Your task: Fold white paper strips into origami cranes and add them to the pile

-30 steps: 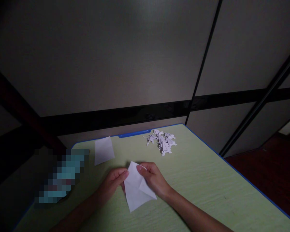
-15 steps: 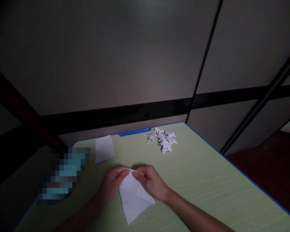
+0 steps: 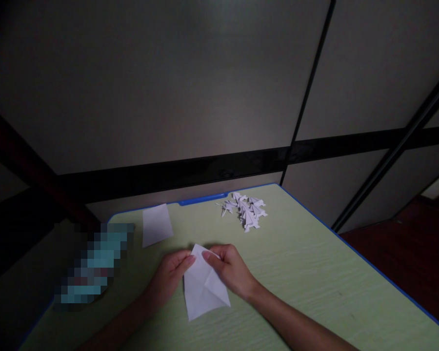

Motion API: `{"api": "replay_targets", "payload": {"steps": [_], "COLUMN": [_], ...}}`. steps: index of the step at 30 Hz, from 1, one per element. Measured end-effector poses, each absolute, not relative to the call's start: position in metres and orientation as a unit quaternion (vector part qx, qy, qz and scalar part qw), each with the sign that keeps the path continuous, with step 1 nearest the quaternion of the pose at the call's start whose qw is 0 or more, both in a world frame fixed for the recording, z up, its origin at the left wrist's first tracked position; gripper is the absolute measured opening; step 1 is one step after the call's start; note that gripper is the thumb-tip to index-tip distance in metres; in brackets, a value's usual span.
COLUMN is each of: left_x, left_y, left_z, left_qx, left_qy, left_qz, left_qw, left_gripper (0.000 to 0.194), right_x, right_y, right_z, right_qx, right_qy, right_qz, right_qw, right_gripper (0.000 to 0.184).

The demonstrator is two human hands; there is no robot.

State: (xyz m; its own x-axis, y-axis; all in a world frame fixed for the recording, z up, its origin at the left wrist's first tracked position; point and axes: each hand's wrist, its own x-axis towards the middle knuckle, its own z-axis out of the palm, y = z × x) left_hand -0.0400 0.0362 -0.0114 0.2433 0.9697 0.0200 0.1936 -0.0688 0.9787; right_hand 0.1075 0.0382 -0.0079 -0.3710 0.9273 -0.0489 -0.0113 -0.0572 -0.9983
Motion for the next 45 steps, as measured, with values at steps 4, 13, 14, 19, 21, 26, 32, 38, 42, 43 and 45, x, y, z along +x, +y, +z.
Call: {"api": "replay_targets", "payload": {"steps": [4,13,14,19,21,26,32,38,42,43,45], "left_x": [-0.04,-0.041,-0.041,-0.038,-0.037,-0.038,-0.045,-0.042,-0.04,-0.039,-0.037], "left_y": [0.037,0.038,0.038,0.036,0.035,0.035,0.041,0.038,0.036,0.035,0.034], "left_z": [-0.011,-0.01,-0.009,-0.005,-0.005,-0.008,-0.006,0.0,-0.002,-0.003,-0.003], "left_qx": [0.619,0.595,0.589,0.557,0.553,0.549,0.493,0.522,0.561,0.565,0.563], "left_qy": [0.473,0.448,0.443,0.418,0.422,0.456,0.493,0.491,0.456,0.447,0.441], "left_qz": [0.382,0.383,0.382,0.364,0.358,0.39,0.478,0.461,0.413,0.402,0.39], "left_qw": [0.497,0.547,0.558,0.618,0.622,0.582,0.535,0.523,0.555,0.565,0.58], "left_gripper": [0.023,0.021,0.021,0.021,0.022,0.025,0.023,0.021,0.017,0.017,0.016], "right_x": [0.108,0.107,0.107,0.108,0.108,0.107,0.107,0.11,0.113,0.113,0.113], "right_y": [0.039,0.041,0.041,0.04,0.04,0.038,0.038,0.045,0.048,0.048,0.047], "right_z": [-0.009,-0.011,-0.011,-0.008,-0.007,-0.003,0.002,-0.004,-0.002,-0.002,-0.001], "right_qx": [-0.412,-0.405,-0.402,-0.415,-0.411,-0.398,-0.362,-0.36,-0.362,-0.364,-0.366], "right_qy": [-0.575,-0.526,-0.518,-0.562,-0.597,-0.578,-0.54,-0.417,-0.395,-0.391,-0.378], "right_qz": [0.59,0.62,0.626,0.591,0.569,0.59,0.612,0.622,0.6,0.597,0.598], "right_qw": [0.388,0.42,0.421,0.403,0.389,0.399,0.451,0.556,0.594,0.598,0.605], "right_gripper": [0.037,0.04,0.041,0.038,0.036,0.028,0.031,0.047,0.051,0.051,0.051]}}
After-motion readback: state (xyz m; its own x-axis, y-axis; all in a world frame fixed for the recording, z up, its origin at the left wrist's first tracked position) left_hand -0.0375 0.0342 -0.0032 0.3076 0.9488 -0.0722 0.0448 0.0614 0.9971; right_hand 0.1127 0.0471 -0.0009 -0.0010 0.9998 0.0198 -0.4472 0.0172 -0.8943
